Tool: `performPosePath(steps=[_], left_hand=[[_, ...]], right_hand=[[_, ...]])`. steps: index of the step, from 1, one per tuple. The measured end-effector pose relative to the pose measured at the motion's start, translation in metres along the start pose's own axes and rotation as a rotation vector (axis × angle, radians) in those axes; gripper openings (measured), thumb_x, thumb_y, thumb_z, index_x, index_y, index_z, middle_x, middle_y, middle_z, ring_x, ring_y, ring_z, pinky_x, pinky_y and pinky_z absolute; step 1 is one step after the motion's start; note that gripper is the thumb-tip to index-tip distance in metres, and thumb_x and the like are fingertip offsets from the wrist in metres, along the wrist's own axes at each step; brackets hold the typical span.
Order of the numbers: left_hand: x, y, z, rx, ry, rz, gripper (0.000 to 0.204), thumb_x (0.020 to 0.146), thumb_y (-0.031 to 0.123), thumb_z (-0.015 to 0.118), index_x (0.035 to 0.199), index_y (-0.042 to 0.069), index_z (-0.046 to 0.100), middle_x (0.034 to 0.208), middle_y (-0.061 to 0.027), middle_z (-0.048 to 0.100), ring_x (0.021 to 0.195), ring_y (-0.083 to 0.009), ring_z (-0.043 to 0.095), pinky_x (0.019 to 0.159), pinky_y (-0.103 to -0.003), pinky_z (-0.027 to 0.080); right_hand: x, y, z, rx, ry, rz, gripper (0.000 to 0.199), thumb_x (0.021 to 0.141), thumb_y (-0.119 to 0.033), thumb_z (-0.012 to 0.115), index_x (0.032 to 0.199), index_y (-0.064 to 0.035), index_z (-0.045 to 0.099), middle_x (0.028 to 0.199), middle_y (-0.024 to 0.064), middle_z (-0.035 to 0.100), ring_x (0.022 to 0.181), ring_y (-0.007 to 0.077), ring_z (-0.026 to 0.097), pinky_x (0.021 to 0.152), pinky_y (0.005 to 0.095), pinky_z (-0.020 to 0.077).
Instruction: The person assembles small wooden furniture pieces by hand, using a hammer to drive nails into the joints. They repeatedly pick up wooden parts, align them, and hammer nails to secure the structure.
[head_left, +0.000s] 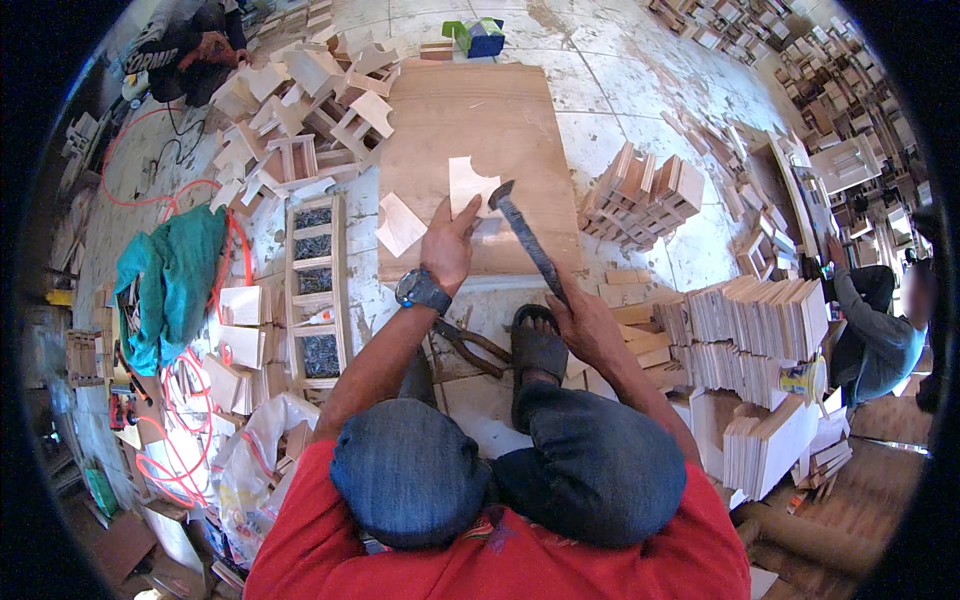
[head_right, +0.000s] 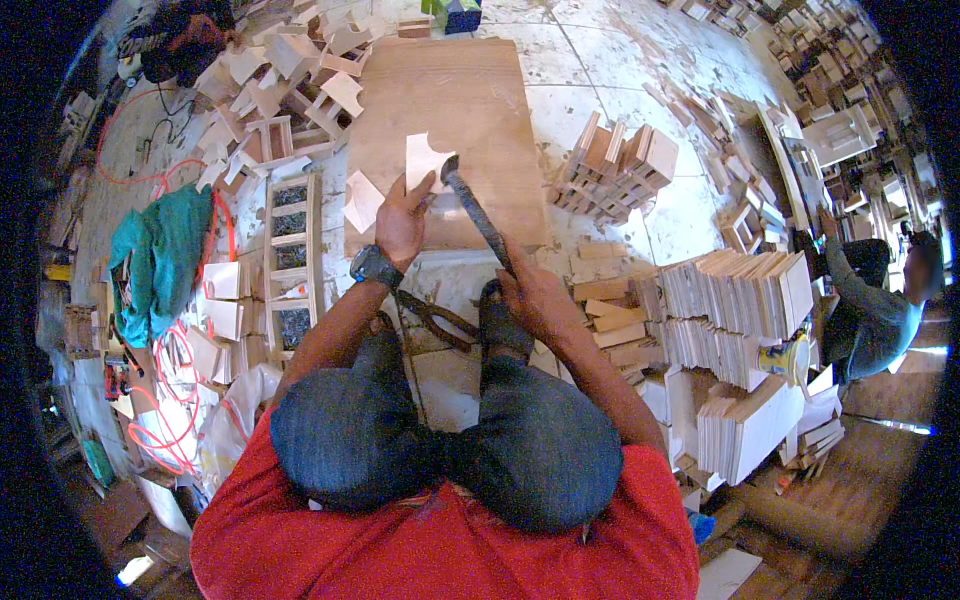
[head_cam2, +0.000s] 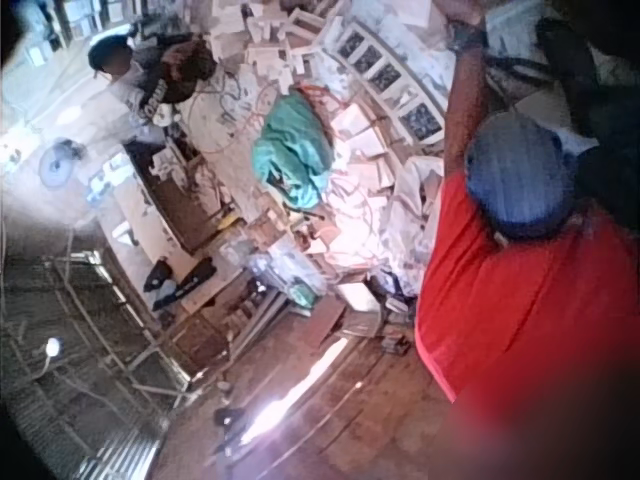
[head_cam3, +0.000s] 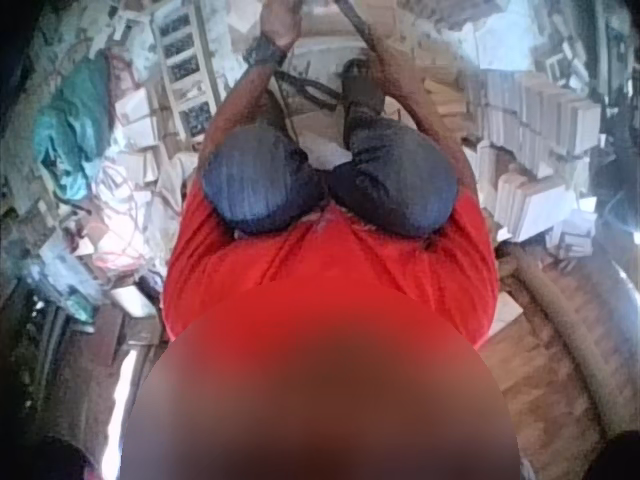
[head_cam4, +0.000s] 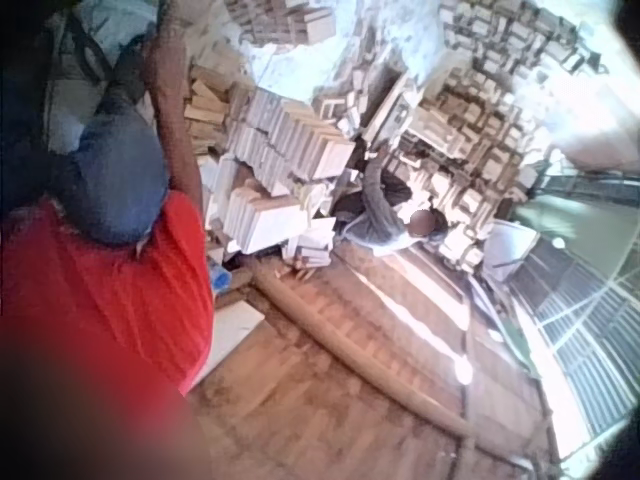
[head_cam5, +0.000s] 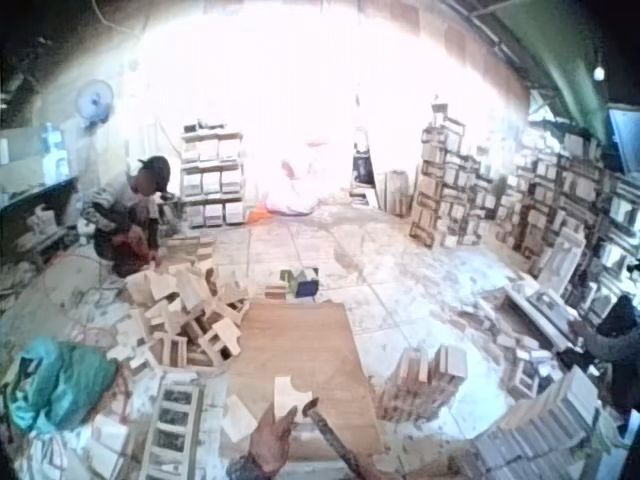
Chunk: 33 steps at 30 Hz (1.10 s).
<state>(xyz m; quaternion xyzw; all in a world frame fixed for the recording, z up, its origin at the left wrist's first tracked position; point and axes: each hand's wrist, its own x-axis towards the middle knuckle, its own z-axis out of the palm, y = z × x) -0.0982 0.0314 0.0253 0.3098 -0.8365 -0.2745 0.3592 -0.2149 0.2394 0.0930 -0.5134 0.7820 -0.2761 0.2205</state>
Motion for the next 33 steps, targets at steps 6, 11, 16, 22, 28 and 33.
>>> performPosePath(steps=[6,11,16,22,28,33], left_hand=[[-0.003,-0.001,0.0,-0.002,0.013,0.026,0.047,0.078,-0.006,0.057,0.121,0.012,0.062,0.113,-0.0176,0.06,0.1,-0.0359,0.06,0.084,-0.038,0.051],[-0.001,-0.004,0.0,0.02,0.019,0.059,0.042,0.081,-0.003,0.059,0.12,0.011,0.062,0.112,-0.0165,0.06,0.098,-0.0351,0.061,0.082,-0.038,0.051],[0.003,-0.004,-0.002,-0.005,0.008,0.084,0.042,0.081,-0.003,0.06,0.12,0.012,0.063,0.115,-0.0173,0.06,0.095,-0.0327,0.063,0.08,-0.037,0.051],[0.033,-0.03,-0.034,-0.292,-0.342,0.043,0.046,0.078,-0.013,0.054,0.114,0.012,0.066,0.134,-0.0179,0.05,0.117,-0.0309,0.054,0.095,-0.035,0.046],[0.081,-0.048,-0.049,-0.163,-0.455,0.17,0.045,0.08,-0.009,0.053,0.117,0.013,0.062,0.14,-0.0153,0.047,0.129,-0.0293,0.045,0.103,-0.035,0.04],[0.004,-0.054,-0.064,-0.288,0.068,-0.078,0.035,0.087,-0.002,0.052,0.121,0.005,0.058,0.131,-0.0166,0.054,0.121,-0.0272,0.052,0.098,-0.035,0.044]], right_hand=[[-0.001,0.007,0.006,-0.017,-0.029,0.085,0.057,0.093,-0.017,0.053,0.144,-0.0116,0.028,0.086,0.0314,0.06,0.078,0.0471,0.06,0.065,0.0519,0.0465],[0.002,0.012,0.011,-0.086,0.04,-0.061,0.058,0.093,-0.017,0.053,0.144,-0.0131,0.027,0.085,0.0291,0.061,0.078,0.0479,0.06,0.066,0.0513,0.0468],[0.002,0.01,0.014,-0.041,0.006,0.03,0.054,0.092,-0.019,0.053,0.142,-0.0138,0.033,0.082,0.0282,0.062,0.077,0.0483,0.06,0.065,0.0518,0.0457],[-0.011,0.031,0.022,0.162,0.073,0.253,0.052,0.092,-0.02,0.054,0.141,-0.0125,0.037,0.082,0.0273,0.062,0.077,0.0451,0.063,0.066,0.048,0.047],[-0.018,0.055,0.064,0.184,0.027,0.162,0.056,0.091,-0.027,0.056,0.141,-0.0124,0.035,0.093,0.0303,0.062,0.084,0.05,0.06,0.071,0.0517,0.0484],[-0.017,0.057,0.07,0.172,-0.024,0.257,0.056,0.092,-0.026,0.056,0.141,-0.0132,0.034,0.087,0.0304,0.062,0.082,0.0488,0.061,0.069,0.0503,0.0483]])
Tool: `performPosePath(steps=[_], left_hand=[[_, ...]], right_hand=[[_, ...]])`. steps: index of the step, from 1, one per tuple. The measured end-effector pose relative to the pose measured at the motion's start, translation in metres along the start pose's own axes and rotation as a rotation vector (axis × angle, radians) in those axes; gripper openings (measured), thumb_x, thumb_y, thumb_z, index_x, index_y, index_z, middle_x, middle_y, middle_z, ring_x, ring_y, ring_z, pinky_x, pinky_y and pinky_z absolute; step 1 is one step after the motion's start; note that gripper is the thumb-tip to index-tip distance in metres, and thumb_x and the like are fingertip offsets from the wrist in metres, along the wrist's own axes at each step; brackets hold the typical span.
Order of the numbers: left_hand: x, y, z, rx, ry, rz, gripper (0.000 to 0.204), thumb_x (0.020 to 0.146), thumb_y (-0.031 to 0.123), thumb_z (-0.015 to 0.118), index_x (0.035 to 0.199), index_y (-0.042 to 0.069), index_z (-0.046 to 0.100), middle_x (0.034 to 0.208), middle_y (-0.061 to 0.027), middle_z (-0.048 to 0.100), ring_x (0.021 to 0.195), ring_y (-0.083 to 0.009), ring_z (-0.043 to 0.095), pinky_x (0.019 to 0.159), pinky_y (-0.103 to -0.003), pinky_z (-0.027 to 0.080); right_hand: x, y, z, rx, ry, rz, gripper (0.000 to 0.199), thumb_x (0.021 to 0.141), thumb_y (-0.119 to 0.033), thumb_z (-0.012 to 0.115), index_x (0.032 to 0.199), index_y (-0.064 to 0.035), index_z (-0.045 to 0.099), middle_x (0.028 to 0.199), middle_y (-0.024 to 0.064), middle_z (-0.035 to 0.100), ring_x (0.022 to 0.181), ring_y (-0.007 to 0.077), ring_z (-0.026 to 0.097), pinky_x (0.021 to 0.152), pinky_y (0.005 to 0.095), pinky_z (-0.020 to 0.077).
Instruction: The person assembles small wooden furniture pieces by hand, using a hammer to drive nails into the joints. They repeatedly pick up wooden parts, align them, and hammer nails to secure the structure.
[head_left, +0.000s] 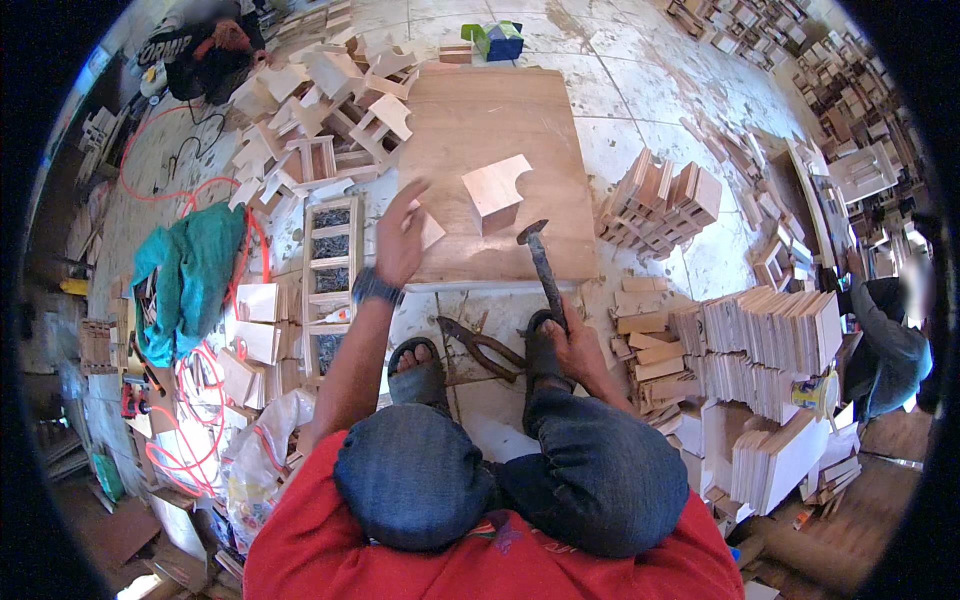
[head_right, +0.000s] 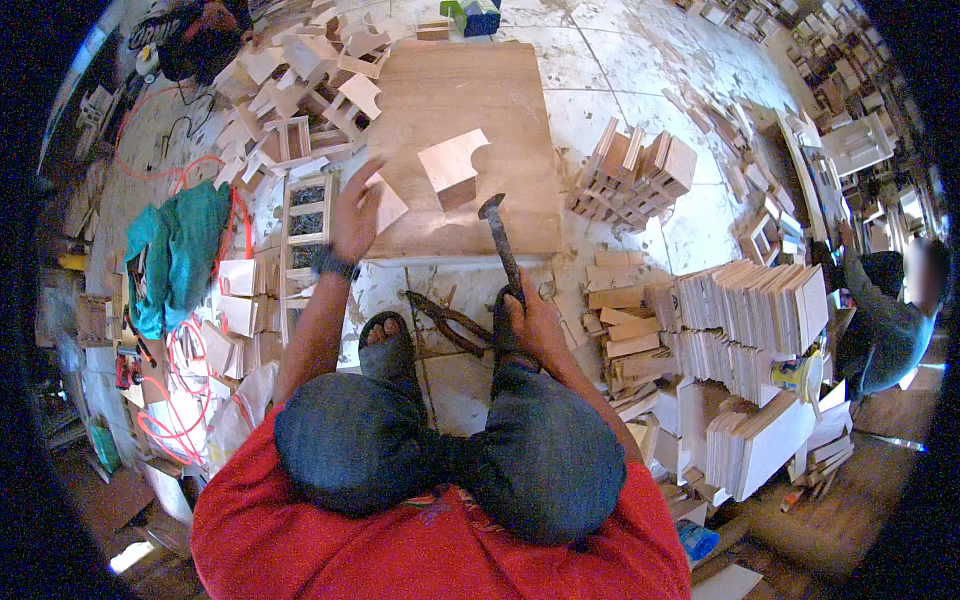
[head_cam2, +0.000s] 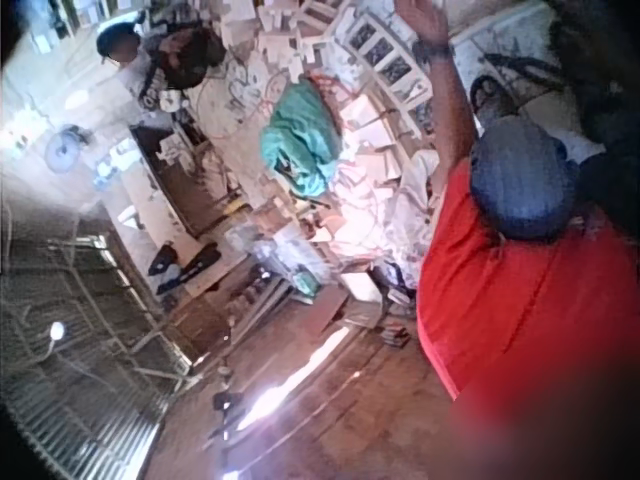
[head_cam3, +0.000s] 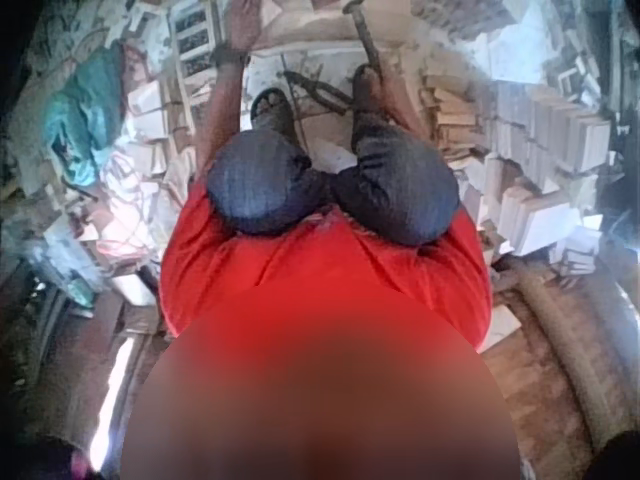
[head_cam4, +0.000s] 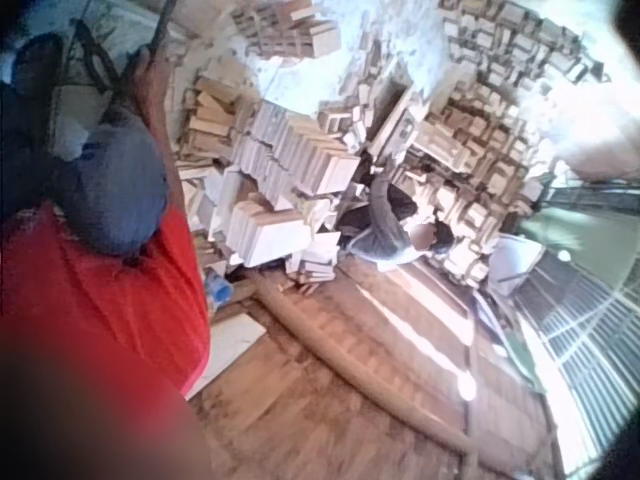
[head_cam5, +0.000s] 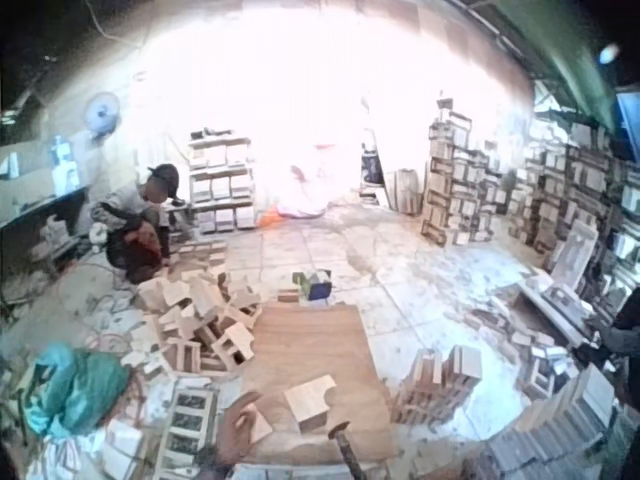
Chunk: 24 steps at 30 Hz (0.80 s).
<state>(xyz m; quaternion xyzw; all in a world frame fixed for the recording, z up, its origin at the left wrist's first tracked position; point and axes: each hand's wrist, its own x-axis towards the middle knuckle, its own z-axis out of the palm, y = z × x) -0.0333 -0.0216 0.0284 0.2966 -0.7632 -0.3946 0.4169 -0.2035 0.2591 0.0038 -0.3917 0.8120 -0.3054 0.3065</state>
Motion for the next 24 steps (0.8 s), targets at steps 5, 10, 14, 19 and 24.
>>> performPosePath(steps=[5,10,14,19,24], left_hand=[[-0.147,-0.041,-0.079,0.666,0.237,-0.479,0.024,0.088,0.011,0.057,0.111,0.004,0.063,0.103,-0.0183,0.067,0.095,-0.0344,0.065,0.083,-0.041,0.051],[-0.221,-0.098,-0.131,1.018,-0.172,-0.821,0.02,0.083,0.02,0.062,0.101,0.012,0.068,0.1,-0.0165,0.068,0.09,-0.0361,0.065,0.079,-0.048,0.051],[-0.22,-0.119,-0.139,1.025,-0.256,-0.795,0.019,0.079,0.023,0.064,0.095,0.013,0.071,0.095,-0.0159,0.069,0.088,-0.0344,0.066,0.079,-0.047,0.052],[-0.214,-0.099,-0.142,0.981,-0.197,-0.836,0.017,0.076,0.02,0.064,0.088,0.011,0.072,0.089,-0.0164,0.069,0.085,-0.0349,0.067,0.079,-0.044,0.053],[-0.208,-0.08,-0.146,0.946,-0.071,-0.844,0.02,0.074,0.022,0.062,0.085,0.007,0.07,0.085,-0.0182,0.069,0.08,-0.0362,0.066,0.075,-0.045,0.052]], right_hand=[[-0.007,-0.003,-0.003,0.034,-0.003,0.048,0.056,0.091,-0.021,0.057,0.142,-0.0113,0.035,0.088,0.0281,0.064,0.085,0.0443,0.064,0.07,0.0443,0.0489],[-0.007,-0.001,0.001,0.097,0.018,-0.006,0.055,0.091,-0.019,0.057,0.142,-0.0135,0.036,0.095,0.0273,0.065,0.089,0.0412,0.065,0.075,0.0416,0.0496],[-0.006,0.001,-0.001,0.053,0.005,0.04,0.055,0.092,-0.02,0.057,0.142,-0.0151,0.036,0.095,0.0266,0.065,0.091,0.0408,0.065,0.075,0.0408,0.0497],[-0.009,0.001,-0.004,0.063,0.023,0.016,0.053,0.093,-0.022,0.056,0.142,-0.0149,0.037,0.092,0.0262,0.065,0.086,0.039,0.065,0.075,0.0403,0.0495],[-0.009,0.002,-0.007,0.076,0.052,0.012,0.055,0.092,-0.026,0.057,0.141,-0.0115,0.038,0.091,0.0266,0.065,0.084,0.0383,0.065,0.075,0.0395,0.0493]])
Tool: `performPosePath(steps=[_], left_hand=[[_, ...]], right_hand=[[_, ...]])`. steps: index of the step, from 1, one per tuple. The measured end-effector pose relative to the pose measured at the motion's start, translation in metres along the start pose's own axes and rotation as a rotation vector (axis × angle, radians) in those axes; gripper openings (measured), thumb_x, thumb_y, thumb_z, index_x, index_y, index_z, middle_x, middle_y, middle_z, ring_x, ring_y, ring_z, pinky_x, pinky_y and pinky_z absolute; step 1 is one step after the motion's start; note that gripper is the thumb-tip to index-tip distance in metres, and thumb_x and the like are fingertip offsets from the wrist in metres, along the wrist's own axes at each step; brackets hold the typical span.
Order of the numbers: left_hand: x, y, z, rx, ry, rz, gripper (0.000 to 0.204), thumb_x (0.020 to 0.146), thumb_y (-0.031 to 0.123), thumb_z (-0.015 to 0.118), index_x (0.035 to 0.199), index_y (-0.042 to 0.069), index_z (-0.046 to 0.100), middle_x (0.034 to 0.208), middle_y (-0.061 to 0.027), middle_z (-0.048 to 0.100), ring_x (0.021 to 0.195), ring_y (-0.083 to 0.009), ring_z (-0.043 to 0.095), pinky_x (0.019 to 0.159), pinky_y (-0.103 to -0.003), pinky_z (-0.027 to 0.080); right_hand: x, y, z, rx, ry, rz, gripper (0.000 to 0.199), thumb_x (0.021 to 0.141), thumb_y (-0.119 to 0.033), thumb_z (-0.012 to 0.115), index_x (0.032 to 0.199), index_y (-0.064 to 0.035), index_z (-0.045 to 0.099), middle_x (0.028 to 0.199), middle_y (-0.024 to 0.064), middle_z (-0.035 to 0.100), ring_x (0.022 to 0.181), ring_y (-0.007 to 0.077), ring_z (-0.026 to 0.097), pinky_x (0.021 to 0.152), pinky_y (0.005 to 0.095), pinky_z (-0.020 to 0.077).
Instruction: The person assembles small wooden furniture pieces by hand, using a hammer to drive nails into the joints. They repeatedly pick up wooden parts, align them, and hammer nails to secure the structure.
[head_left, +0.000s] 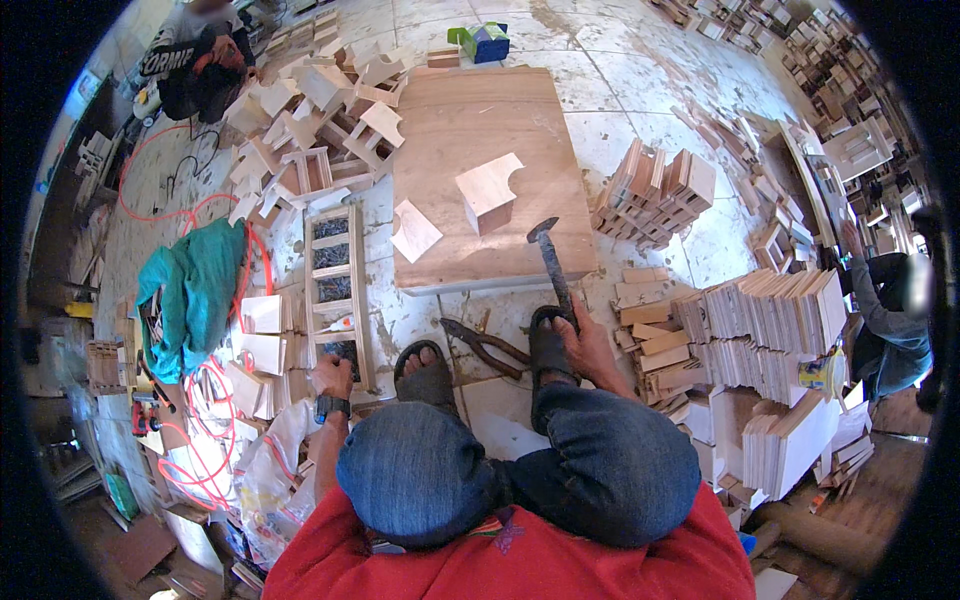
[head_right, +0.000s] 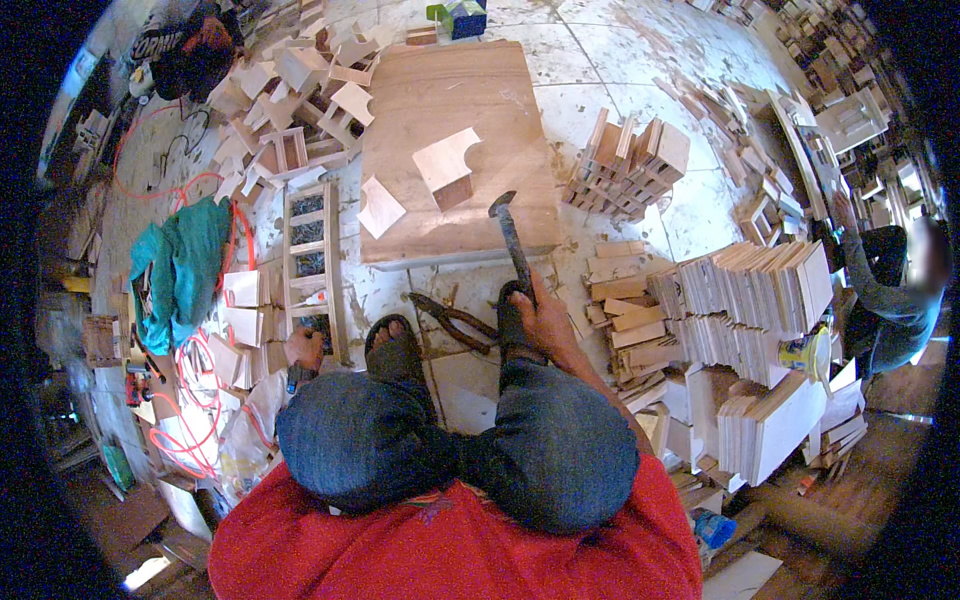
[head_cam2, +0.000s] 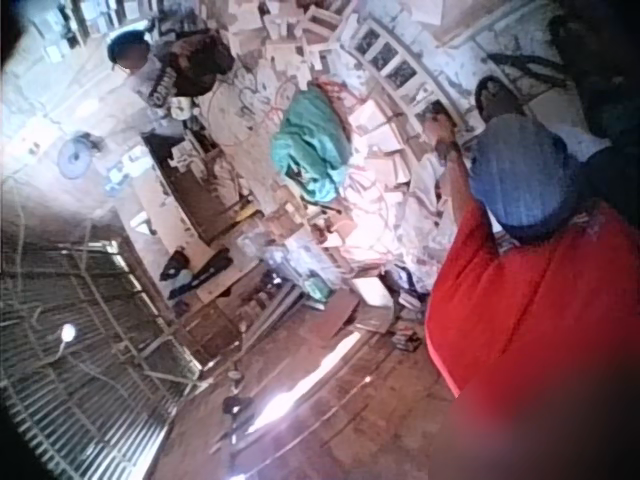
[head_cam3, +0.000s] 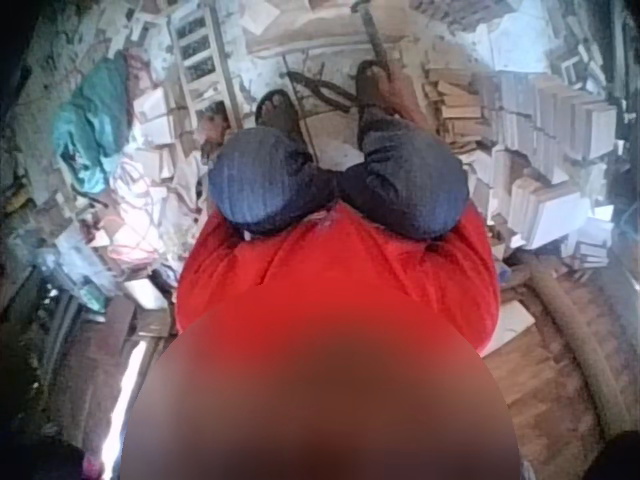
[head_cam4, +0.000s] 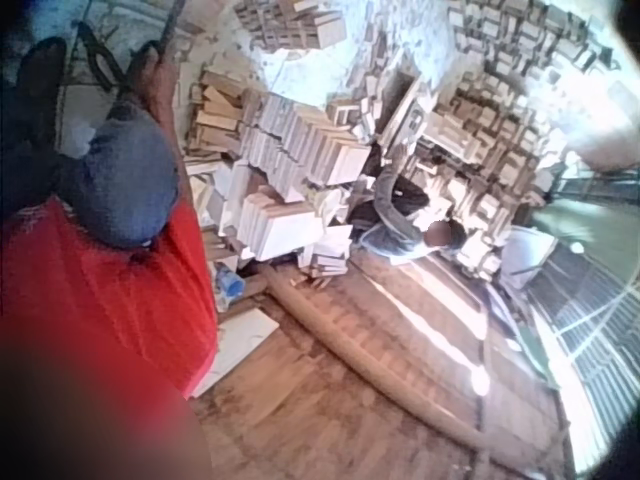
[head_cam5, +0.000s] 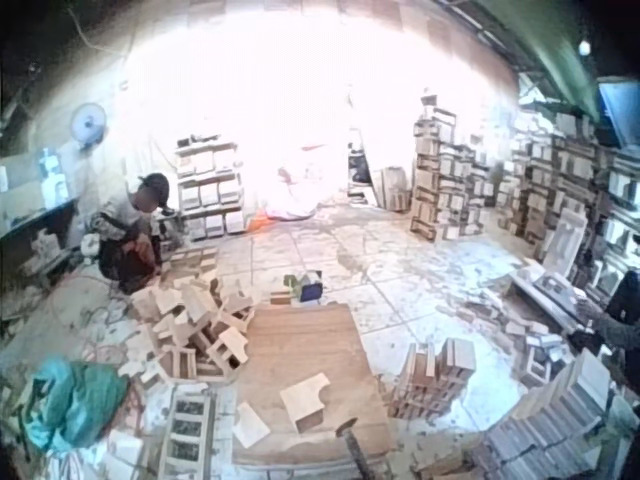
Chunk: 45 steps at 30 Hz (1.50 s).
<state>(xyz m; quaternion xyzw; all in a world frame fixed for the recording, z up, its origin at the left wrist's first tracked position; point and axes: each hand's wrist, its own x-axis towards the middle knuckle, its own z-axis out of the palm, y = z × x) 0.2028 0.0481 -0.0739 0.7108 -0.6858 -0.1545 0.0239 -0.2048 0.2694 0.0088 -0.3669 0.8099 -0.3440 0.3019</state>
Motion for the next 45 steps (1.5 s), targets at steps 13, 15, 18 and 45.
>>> performPosePath(steps=[13,15,18,45], left_hand=[[0.018,0.219,-0.044,-0.928,0.026,0.462,0.02,0.081,0.007,0.067,0.099,-0.002,0.063,0.083,-0.0112,0.069,0.071,-0.0137,0.064,0.063,-0.028,0.052],[0.015,0.283,-0.046,-1.157,-0.106,0.612,0.025,0.082,0.005,0.066,0.106,-0.002,0.062,0.088,-0.0121,0.069,0.075,-0.0135,0.065,0.067,-0.027,0.052],[0.013,0.339,-0.05,-1.084,-0.18,0.778,0.027,0.084,0.004,0.064,0.11,0.001,0.062,0.093,-0.0145,0.069,0.083,-0.0167,0.067,0.071,-0.028,0.053],[0.079,0.376,-0.065,-0.28,-0.327,1.04,0.104,0.049,0.039,0.084,0.137,0.006,0.041,0.116,-0.0205,0.061,0.109,-0.0326,0.057,0.095,-0.037,0.045]], right_hand=[[0.005,0.008,-0.006,-0.029,-0.004,0.043,0.057,0.092,-0.022,0.058,0.142,-0.0083,0.036,0.098,0.0261,0.065,0.09,0.0365,0.065,0.08,0.0384,0.049],[0.006,0.005,-0.007,-0.022,0.01,-0.001,0.057,0.092,-0.022,0.058,0.142,-0.0086,0.036,0.097,0.0264,0.065,0.09,0.0363,0.065,0.08,0.0385,0.049],[0.005,-0.008,-0.015,0.007,0.02,-0.028,0.057,0.092,-0.021,0.057,0.143,-0.009,0.035,0.095,0.0275,0.064,0.088,0.0374,0.065,0.078,0.0398,0.0489],[0.018,-0.058,-0.05,-0.037,0.112,-0.105,0.057,0.092,-0.015,0.055,0.144,-0.0105,0.032,0.079,0.0264,0.061,0.07,0.0388,0.062,0.065,0.0411,0.0481]])
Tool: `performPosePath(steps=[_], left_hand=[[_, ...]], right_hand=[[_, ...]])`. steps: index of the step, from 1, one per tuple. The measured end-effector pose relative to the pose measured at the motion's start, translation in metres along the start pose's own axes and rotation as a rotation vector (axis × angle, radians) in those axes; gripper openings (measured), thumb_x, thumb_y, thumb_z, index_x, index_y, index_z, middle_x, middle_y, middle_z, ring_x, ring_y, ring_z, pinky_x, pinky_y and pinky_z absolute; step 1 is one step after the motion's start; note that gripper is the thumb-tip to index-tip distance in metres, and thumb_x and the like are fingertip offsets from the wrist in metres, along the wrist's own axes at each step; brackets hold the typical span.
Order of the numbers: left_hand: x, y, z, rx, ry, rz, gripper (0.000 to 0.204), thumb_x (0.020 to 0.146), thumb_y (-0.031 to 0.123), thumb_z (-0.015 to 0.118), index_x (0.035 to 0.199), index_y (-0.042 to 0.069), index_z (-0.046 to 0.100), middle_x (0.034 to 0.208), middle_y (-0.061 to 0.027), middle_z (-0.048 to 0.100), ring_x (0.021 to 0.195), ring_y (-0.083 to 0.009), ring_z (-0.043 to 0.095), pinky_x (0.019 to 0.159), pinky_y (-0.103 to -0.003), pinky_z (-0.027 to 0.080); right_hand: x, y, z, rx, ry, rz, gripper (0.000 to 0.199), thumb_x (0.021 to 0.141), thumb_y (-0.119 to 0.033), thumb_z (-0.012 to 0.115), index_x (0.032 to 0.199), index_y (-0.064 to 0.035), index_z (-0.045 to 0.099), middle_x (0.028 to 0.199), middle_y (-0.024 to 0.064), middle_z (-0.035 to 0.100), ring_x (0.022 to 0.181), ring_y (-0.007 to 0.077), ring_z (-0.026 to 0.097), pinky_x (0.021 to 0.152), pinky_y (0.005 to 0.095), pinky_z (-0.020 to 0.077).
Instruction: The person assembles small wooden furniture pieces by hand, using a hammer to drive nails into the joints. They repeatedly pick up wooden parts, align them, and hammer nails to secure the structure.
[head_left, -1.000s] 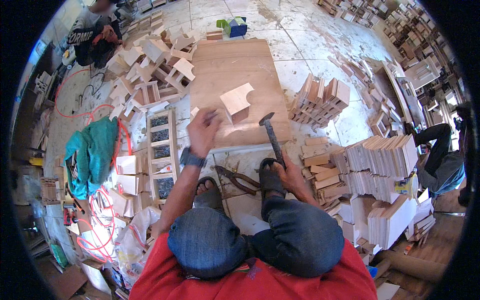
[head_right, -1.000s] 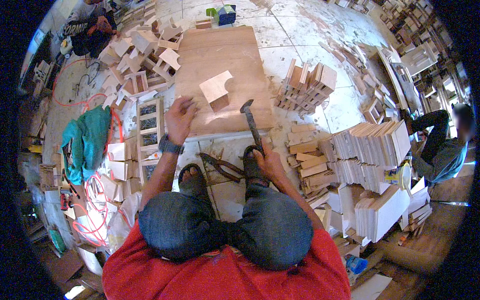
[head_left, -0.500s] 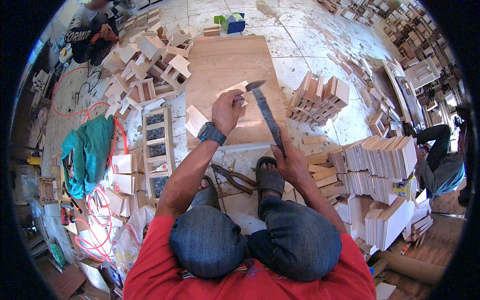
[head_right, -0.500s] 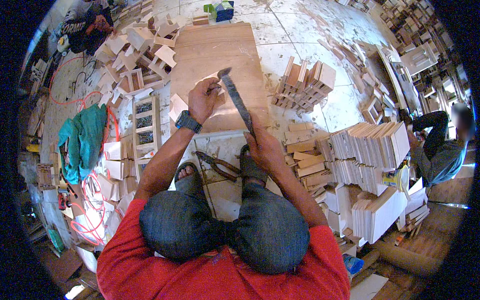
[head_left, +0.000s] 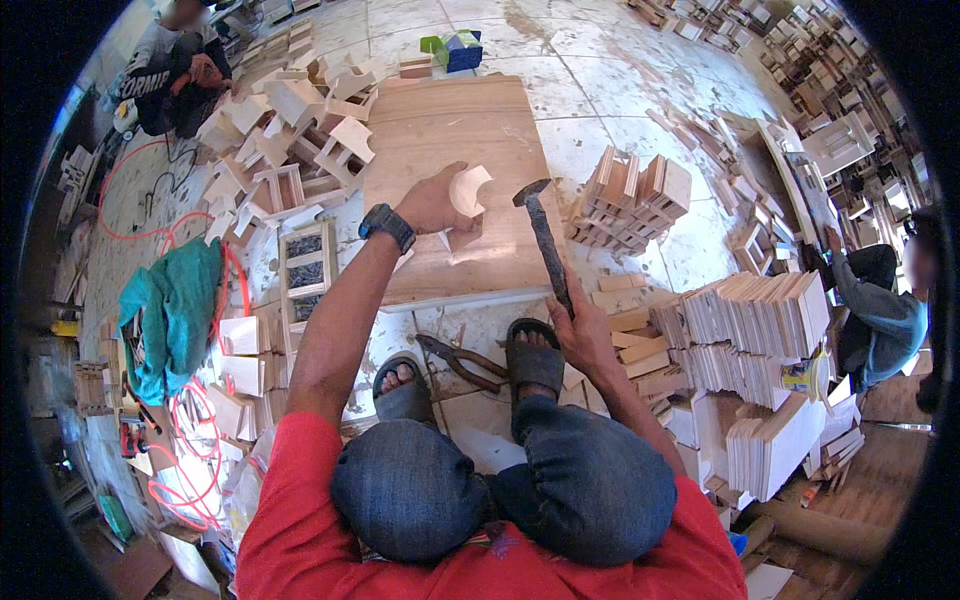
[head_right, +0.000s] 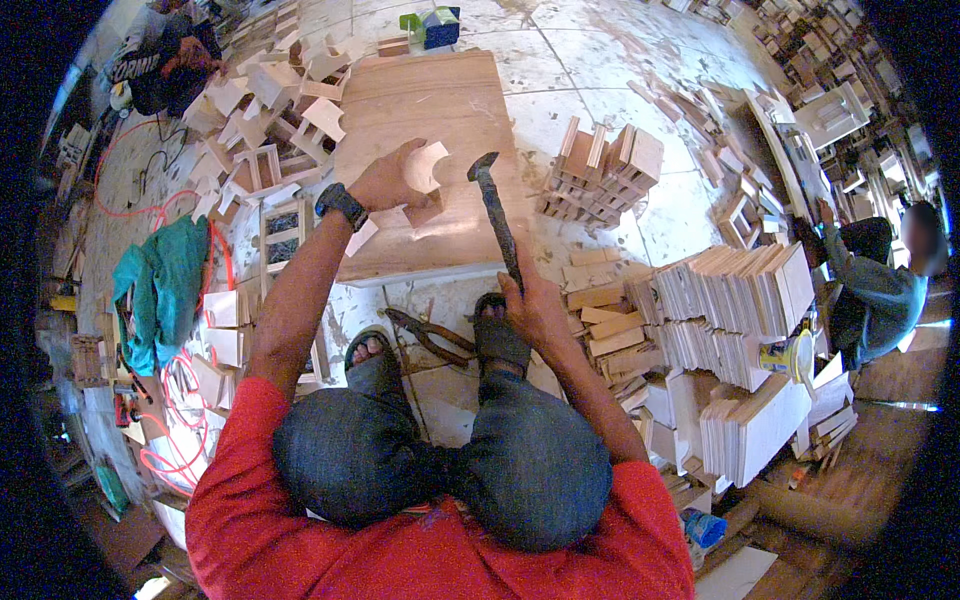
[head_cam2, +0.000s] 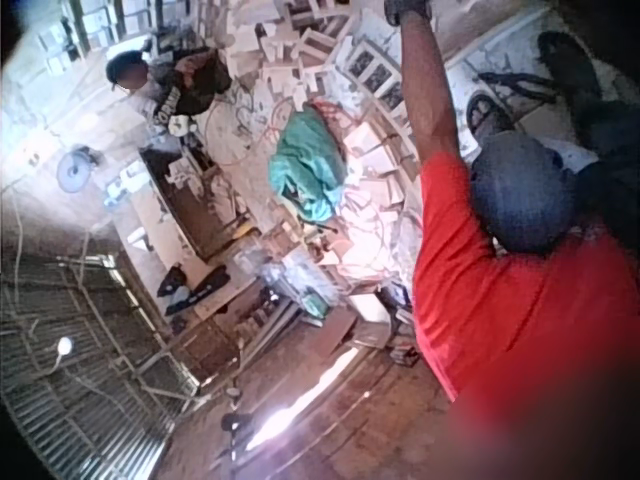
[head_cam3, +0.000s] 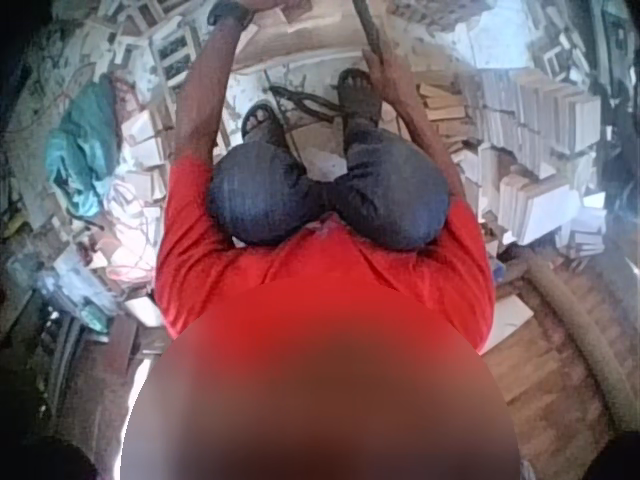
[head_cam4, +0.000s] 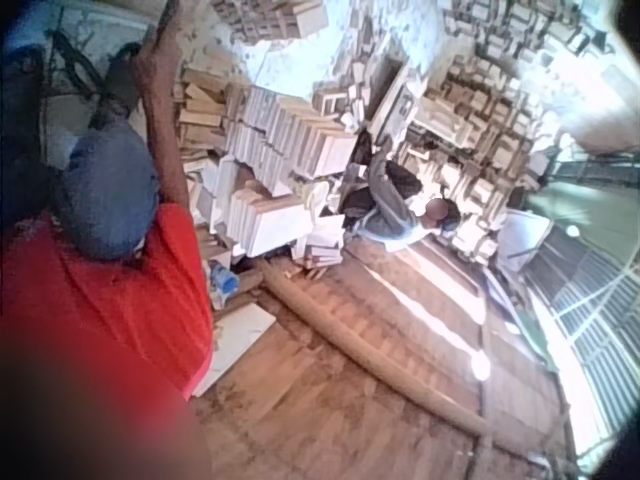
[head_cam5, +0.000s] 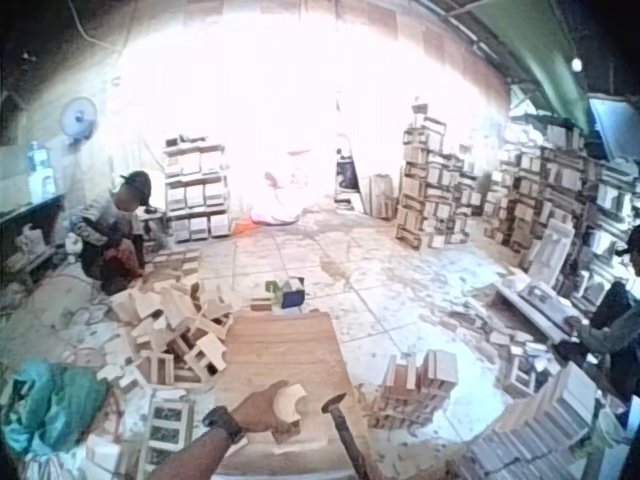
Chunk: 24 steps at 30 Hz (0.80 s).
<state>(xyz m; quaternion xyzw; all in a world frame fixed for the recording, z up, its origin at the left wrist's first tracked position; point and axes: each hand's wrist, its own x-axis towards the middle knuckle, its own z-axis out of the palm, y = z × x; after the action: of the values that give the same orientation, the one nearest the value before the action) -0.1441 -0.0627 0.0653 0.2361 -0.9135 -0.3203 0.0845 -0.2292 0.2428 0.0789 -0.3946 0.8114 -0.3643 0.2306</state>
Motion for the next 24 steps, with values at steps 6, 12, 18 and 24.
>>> performPosePath(steps=[6,12,18,24], left_hand=[[0.005,-0.002,-0.004,-0.142,-0.114,-0.094,0.096,0.045,0.036,0.085,0.129,0.005,0.052,0.112,-0.0177,0.064,0.103,-0.0297,0.062,0.092,-0.033,0.047],[0.009,-0.007,-0.002,-0.163,-0.12,-0.066,0.093,0.044,0.033,0.085,0.126,0.003,0.055,0.11,-0.0164,0.066,0.099,-0.0279,0.063,0.089,-0.033,0.049],[0.007,-0.009,0.001,-0.182,-0.124,-0.092,0.083,0.048,0.02,0.084,0.125,0.006,0.057,0.111,-0.0099,0.066,0.1,-0.0214,0.062,0.091,-0.031,0.048],[0.005,-0.003,0.0,-0.145,-0.113,-0.028,0.081,0.048,0.024,0.082,0.124,0.007,0.058,0.106,-0.0107,0.068,0.096,-0.0229,0.064,0.089,-0.031,0.049]], right_hand=[[0.005,-0.008,0.003,0.071,-0.027,-0.077,0.058,0.092,-0.017,0.055,0.144,-0.0111,0.031,0.083,0.0259,0.062,0.071,0.0399,0.061,0.066,0.0427,0.0478],[0.002,-0.031,-0.013,0.069,0.148,-0.282,0.062,0.092,-0.017,0.055,0.146,-0.0157,0.025,0.091,0.0289,0.062,0.075,0.0483,0.061,0.066,0.0503,0.0484],[0.011,-0.03,0.001,-0.062,-0.001,-0.24,0.065,0.091,-0.016,0.054,0.147,-0.0168,0.021,0.089,0.0301,0.062,0.076,0.0489,0.061,0.067,0.0535,0.0473],[0.011,-0.018,0.005,-0.013,0.079,-0.242,0.062,0.092,-0.02,0.053,0.146,-0.0172,0.022,0.081,0.0298,0.062,0.074,0.0499,0.06,0.063,0.0551,0.0459]])
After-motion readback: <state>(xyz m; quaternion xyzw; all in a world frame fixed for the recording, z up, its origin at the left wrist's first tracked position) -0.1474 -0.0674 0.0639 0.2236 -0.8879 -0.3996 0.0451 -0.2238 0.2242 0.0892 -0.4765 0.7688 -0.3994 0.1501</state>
